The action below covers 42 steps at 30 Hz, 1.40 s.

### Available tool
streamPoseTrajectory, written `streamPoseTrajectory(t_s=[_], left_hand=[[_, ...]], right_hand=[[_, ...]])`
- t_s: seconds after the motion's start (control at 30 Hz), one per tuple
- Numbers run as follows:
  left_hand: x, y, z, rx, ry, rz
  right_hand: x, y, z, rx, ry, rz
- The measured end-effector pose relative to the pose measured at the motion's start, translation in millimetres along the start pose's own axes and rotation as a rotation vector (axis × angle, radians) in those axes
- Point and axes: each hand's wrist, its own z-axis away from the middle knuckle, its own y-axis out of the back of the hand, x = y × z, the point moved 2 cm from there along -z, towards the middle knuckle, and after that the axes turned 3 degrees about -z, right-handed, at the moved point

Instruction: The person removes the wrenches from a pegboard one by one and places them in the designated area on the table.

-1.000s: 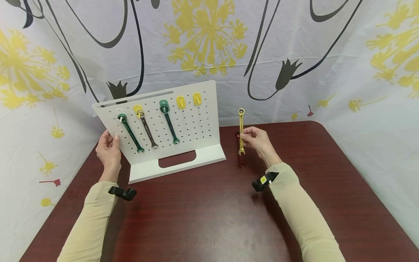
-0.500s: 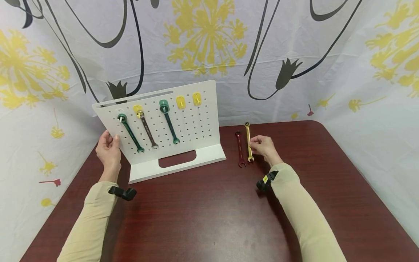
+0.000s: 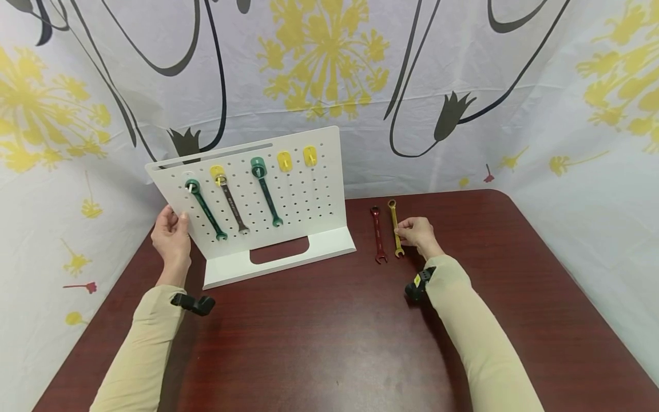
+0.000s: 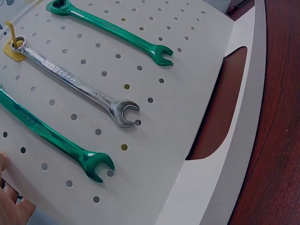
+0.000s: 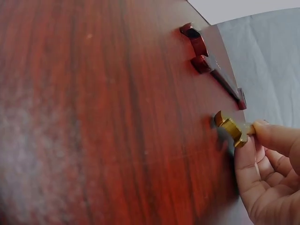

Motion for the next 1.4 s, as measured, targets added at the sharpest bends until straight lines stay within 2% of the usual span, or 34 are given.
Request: streamPoseTrajectory(t_s=[0.33, 0.8, 1.4], left_hand=[[-0.9, -0.2, 0.6, -0.004, 0.006, 0.009], [-0.3, -1.0, 0.2, -0.013, 0.007, 0.002], [0.1, -0.3, -1.1, -0.002, 0.022, 0.000]], right_hand=[[-2.4, 1.3, 2.4, 0.040, 0.009, 0.045], [-3.4, -4.3, 0.5, 0.093, -0.024, 0.158], [-1.3, -8.0, 0.2, 0.174, -0.006, 0.273]])
